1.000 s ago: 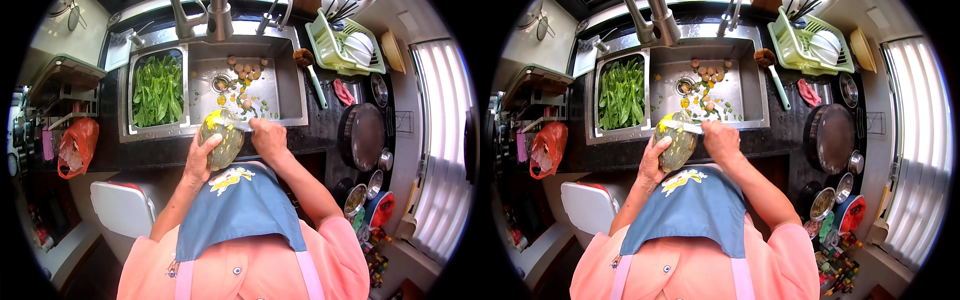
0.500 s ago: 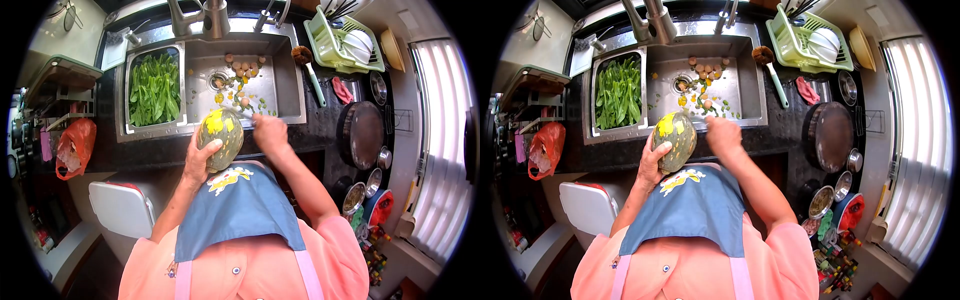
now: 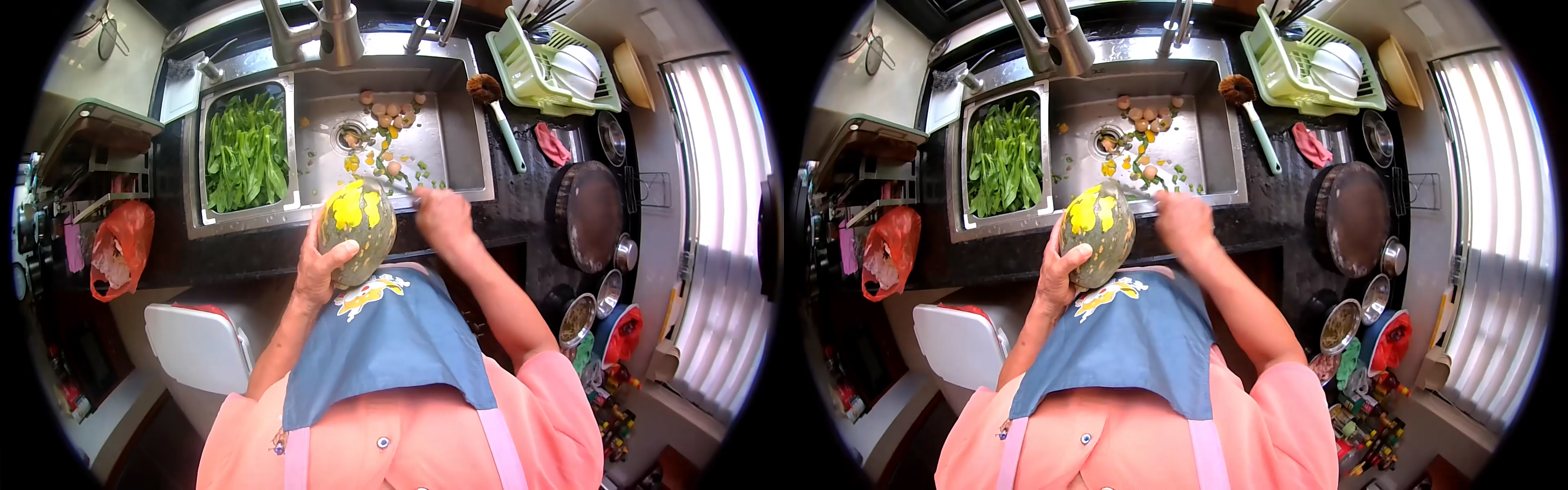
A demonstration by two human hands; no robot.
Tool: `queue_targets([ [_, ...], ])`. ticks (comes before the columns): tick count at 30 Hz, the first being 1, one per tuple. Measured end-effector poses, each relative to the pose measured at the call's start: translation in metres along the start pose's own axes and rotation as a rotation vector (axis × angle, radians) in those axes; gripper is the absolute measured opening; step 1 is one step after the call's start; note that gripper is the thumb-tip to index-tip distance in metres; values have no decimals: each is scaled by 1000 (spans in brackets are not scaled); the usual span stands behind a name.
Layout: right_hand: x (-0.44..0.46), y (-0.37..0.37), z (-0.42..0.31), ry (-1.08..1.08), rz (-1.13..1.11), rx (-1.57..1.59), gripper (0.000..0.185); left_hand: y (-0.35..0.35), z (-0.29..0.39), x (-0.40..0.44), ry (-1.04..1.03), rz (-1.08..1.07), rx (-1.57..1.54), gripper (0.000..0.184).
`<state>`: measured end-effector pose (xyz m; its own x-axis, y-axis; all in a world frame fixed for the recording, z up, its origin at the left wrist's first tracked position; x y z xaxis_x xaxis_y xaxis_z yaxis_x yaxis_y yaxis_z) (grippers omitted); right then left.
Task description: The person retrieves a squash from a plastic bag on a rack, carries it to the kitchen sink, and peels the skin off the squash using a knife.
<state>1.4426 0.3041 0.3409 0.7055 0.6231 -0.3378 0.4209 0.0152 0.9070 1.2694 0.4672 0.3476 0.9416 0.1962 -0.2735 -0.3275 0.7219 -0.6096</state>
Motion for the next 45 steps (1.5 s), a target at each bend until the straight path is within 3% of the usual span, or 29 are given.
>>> queue_targets([
  [1,11,-4,23,-103,-127,46,13,0,1,0,8,-19,-22,91],
  [2,10,-13,41,-59,-92,163,14,0,3,2,-21,-21,30,92],
  [7,-15,30,-16,104,-69,106,7,2,8,2,-54,19,207,99],
  [14,-21,35,-31,136,-87,95,7,2,11,-6,-45,0,237,109],
  [17,5,1,10,-9,-39,31,12,4,12,-11,-50,-68,169,112],
  [18,14,-1,33,-72,-121,50,13,6,13,-12,-60,-100,145,113],
  [20,7,3,37,4,-106,217,12,0,21,-15,-90,-99,223,114],
  [26,-30,57,-35,155,-76,40,11,-2,22,-10,-72,-42,284,114],
  [29,-4,23,-2,10,10,25,13,-2,23,-16,-49,-68,148,112],
  [30,5,15,22,-26,-75,45,14,-2,24,-19,-59,-89,179,112],
  [32,-2,10,32,22,-112,197,15,-3,27,-17,-107,-117,239,112],
  [34,-20,40,-3,50,-130,234,17,-5,28,-17,-77,-57,345,113],
  [38,-19,51,-28,55,-63,-80,11,-3,28,-15,-67,-70,344,116],
  [40,12,22,19,-178,-85,-149,11,1,28,-20,-35,-83,323,116],
  [41,12,20,41,-47,-117,-62,17,4,28,-21,-27,-87,301,115],
  [45,-21,38,-2,6,-64,161,14,13,15,-19,-24,-38,151,110],
])
Point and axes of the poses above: each hand's wrist, its own x-axis towards the middle knuckle, its own y-axis out of the back of the hand, z = x × y, the point moved 1 cm from there along x, towards the middle knuckle, and after that the axes turned 10 degrees about -z, right-handed, at the moved point
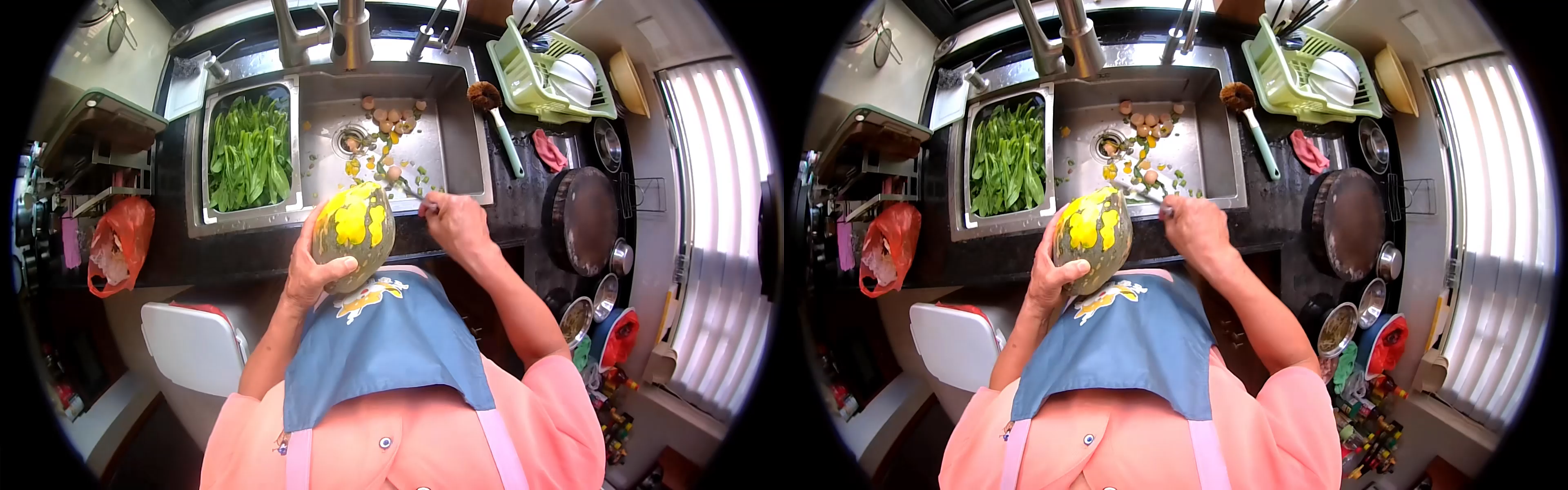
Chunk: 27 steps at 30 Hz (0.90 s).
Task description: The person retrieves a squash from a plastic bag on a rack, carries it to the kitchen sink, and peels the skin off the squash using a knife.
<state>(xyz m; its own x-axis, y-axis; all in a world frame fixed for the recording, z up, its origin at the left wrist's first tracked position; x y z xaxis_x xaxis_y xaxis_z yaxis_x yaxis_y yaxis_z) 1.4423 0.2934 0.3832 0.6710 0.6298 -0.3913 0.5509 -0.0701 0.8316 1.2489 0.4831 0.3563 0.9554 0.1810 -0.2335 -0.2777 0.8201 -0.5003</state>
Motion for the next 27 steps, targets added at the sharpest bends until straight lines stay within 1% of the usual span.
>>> queue_targets([
  [1,-3,-5,-7,29,-2,-36,10,-1,-1,6,-2,10,-48,110],
  [3,-11,-9,-21,175,39,-64,6,-4,-2,5,-6,15,-70,107],
  [4,-13,-10,-29,136,-8,-133,6,-5,-2,6,-13,10,-75,106],
  [7,-11,-20,-26,141,42,-129,7,-6,-4,7,-5,-14,-95,102],
  [8,-6,-26,-19,118,83,-136,9,-5,-6,6,1,-22,-102,101],
  [11,21,-46,46,-101,-55,32,14,1,-14,8,-10,-72,-146,96],
  [12,18,-46,51,-99,-22,54,18,-1,-12,11,-3,-67,-223,93],
  [14,6,-26,19,-45,18,118,17,-5,-13,5,24,-28,-383,87],
  [15,-7,-23,2,-37,34,164,16,5,-23,4,104,-33,-518,79],
  [16,-11,-25,-7,-13,86,145,11,5,-24,7,131,-11,-603,75],
  [17,-13,-23,-19,75,144,100,5,3,-24,10,159,10,-691,72],
  [19,-17,-28,-32,138,173,-111,4,2,-25,13,184,3,-717,70],
  [22,-18,-39,-36,202,204,-127,6,0,-24,17,191,8,-720,68],
  [25,-14,-45,-34,135,164,-126,9,-2,-24,18,186,12,-681,68],
  [27,0,-47,-17,42,242,-168,7,-3,-26,16,196,33,-669,68],
])
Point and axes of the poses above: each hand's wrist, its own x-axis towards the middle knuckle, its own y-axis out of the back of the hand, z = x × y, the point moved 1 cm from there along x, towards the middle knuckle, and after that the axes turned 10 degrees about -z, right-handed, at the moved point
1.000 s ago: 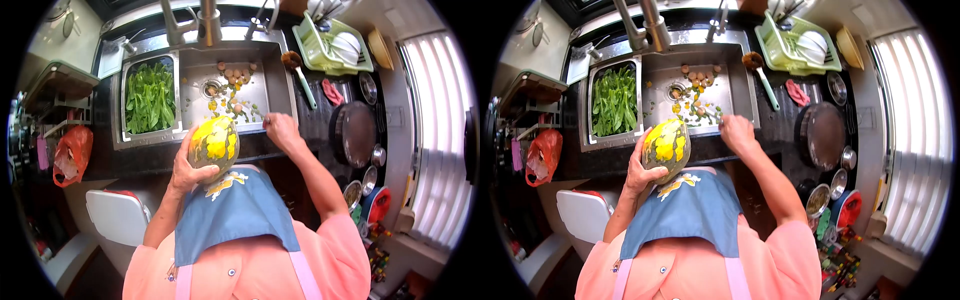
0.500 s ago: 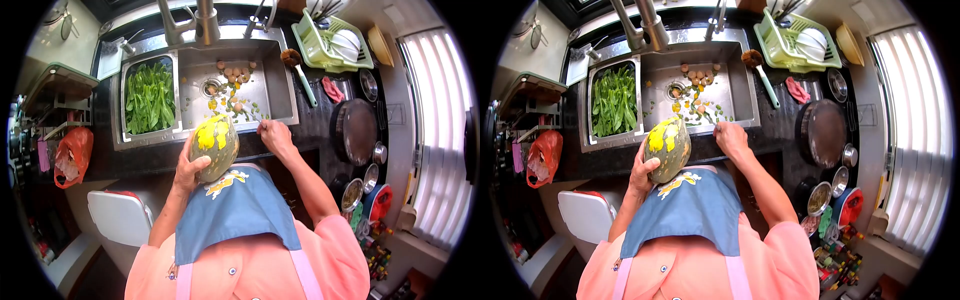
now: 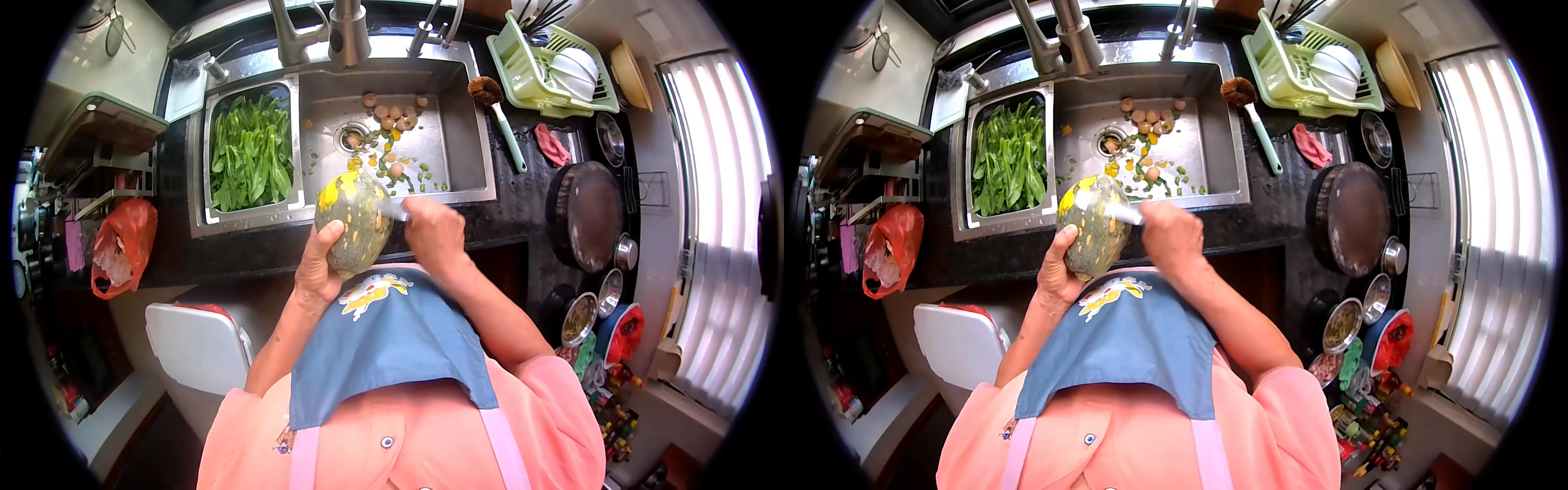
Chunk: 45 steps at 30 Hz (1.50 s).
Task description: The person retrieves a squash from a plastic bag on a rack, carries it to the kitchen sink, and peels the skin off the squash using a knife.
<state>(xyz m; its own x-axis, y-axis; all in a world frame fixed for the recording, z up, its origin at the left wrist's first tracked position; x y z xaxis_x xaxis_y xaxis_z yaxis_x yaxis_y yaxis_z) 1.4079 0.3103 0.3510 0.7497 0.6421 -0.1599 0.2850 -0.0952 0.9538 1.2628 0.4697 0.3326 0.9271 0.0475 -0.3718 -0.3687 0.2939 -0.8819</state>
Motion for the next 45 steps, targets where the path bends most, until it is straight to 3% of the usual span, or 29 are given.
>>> queue_targets([
  [1,9,-4,11,-45,32,-26,10,-3,-1,-2,-21,-12,28,69],
  [2,23,-7,32,-198,-137,-1,13,-8,-1,-5,-44,-25,56,69],
  [4,17,5,35,-164,-194,61,12,-17,1,-6,-91,-28,94,71],
  [10,-7,29,-20,40,-90,69,2,-18,3,3,-124,22,146,68],
  [13,4,15,-9,90,-40,67,6,-22,4,7,-125,0,144,67],
  [16,33,-4,35,-120,-158,48,12,-8,-4,9,-55,36,83,68],
  [18,33,-2,59,-57,-167,222,12,-23,-7,8,-129,29,122,68],
  [23,31,35,30,226,-118,83,7,-48,-15,22,-224,106,280,74],
  [27,41,36,39,243,-175,146,7,-62,-21,29,-263,163,334,78],
  [30,65,8,69,148,-162,210,11,-66,-30,30,-280,142,340,82],
  [31,81,-4,89,52,-287,262,18,-69,-34,27,-281,126,332,84],
  [32,82,-20,106,111,-288,429,18,-72,-34,27,-295,101,327,86],
  [34,71,17,86,170,-304,444,14,-79,-34,25,-325,131,358,90],
  [38,49,55,57,355,-154,258,8,-79,-23,38,-315,110,363,87],
  [43,52,41,47,240,-105,201,8,-64,-15,37,-242,83,346,81],
  [45,70,29,63,59,-177,283,9,-62,-10,33,-209,80,333,84],
])
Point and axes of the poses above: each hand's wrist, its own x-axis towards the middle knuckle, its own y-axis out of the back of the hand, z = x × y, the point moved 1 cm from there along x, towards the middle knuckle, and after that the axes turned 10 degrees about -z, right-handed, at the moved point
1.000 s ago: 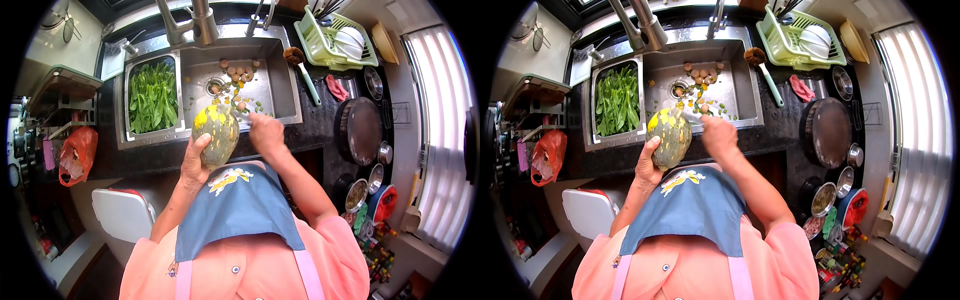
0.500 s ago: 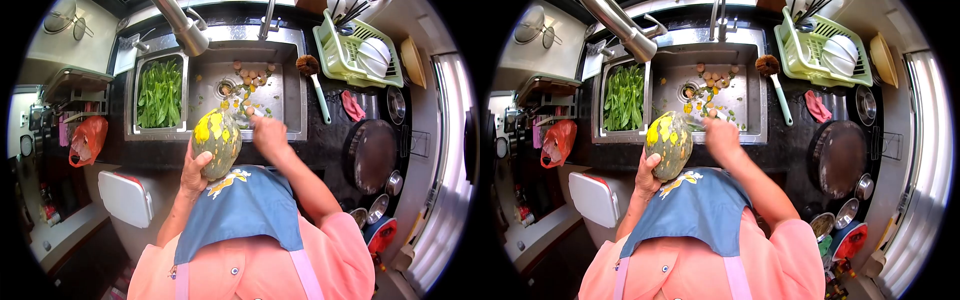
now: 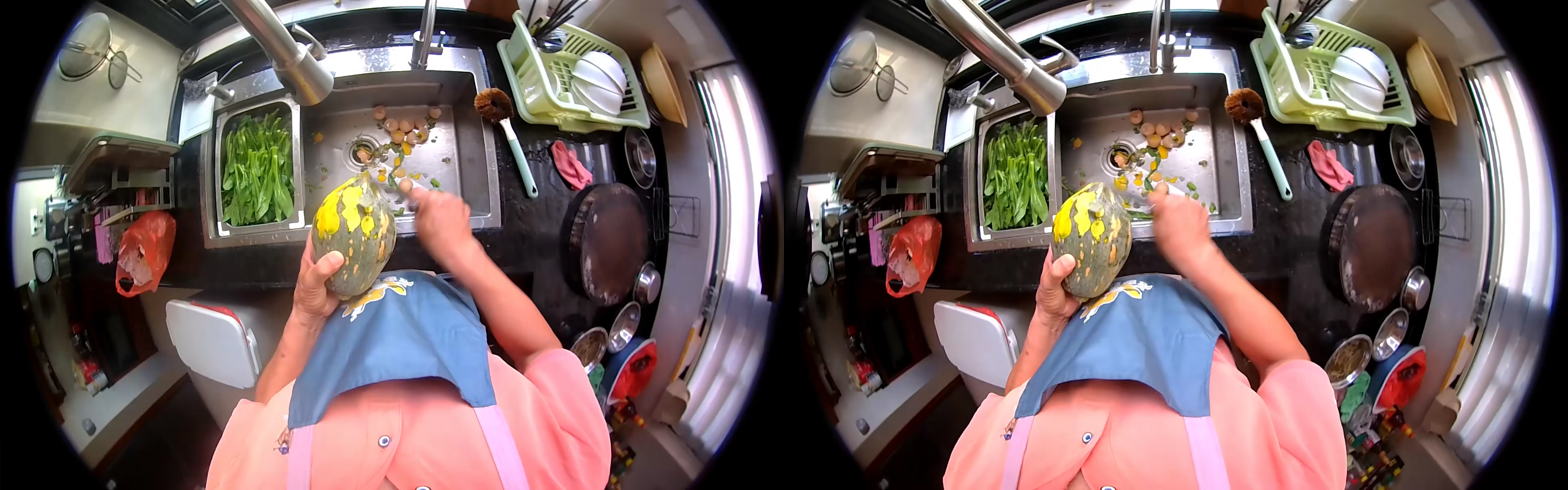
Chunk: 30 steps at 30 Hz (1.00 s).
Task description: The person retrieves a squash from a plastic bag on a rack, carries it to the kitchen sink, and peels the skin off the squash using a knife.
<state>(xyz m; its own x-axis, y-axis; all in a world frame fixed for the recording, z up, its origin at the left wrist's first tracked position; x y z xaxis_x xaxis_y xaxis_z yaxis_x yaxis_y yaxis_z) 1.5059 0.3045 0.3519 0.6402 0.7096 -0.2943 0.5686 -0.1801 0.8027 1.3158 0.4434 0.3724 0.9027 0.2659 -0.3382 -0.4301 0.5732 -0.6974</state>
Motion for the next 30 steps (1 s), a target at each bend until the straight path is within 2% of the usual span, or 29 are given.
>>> queue_targets([
  [1,3,-5,15,-89,-21,49,10,0,4,-4,-3,-31,14,86],
  [2,2,-21,37,-76,-47,94,12,-1,8,-3,-20,-66,30,88],
  [4,-14,-2,7,-4,4,111,11,6,16,0,-22,-101,64,95],
  [5,-31,3,-12,14,21,127,10,11,23,-2,55,-74,89,97],
  [9,-41,2,-56,54,70,-62,6,18,32,-2,25,-132,72,99],
  [12,-35,-17,-60,12,81,-123,10,29,40,-5,50,-150,71,100],
  [15,-21,-38,-11,-185,-23,42,13,45,42,-12,79,-173,43,102],
  [16,-23,-34,-9,-143,1,99,16,50,43,-11,74,-185,34,103],
  [19,-38,-19,-46,-177,27,107,15,57,50,-15,65,-165,112,106],
  [21,-37,-13,-69,-60,30,-21,11,63,52,-11,47,-200,143,110],
  [23,-35,-11,-90,-52,-29,-151,10,62,56,-12,36,-222,154,111],
  [26,-30,-16,-96,-61,-12,-182,12,65,63,-14,38,-238,167,112],
  [29,-10,-39,-45,-289,-29,-169,13,72,65,-16,62,-262,166,109],
  [30,-11,-44,-22,-274,-67,-96,17,75,66,-15,53,-275,165,107],
])
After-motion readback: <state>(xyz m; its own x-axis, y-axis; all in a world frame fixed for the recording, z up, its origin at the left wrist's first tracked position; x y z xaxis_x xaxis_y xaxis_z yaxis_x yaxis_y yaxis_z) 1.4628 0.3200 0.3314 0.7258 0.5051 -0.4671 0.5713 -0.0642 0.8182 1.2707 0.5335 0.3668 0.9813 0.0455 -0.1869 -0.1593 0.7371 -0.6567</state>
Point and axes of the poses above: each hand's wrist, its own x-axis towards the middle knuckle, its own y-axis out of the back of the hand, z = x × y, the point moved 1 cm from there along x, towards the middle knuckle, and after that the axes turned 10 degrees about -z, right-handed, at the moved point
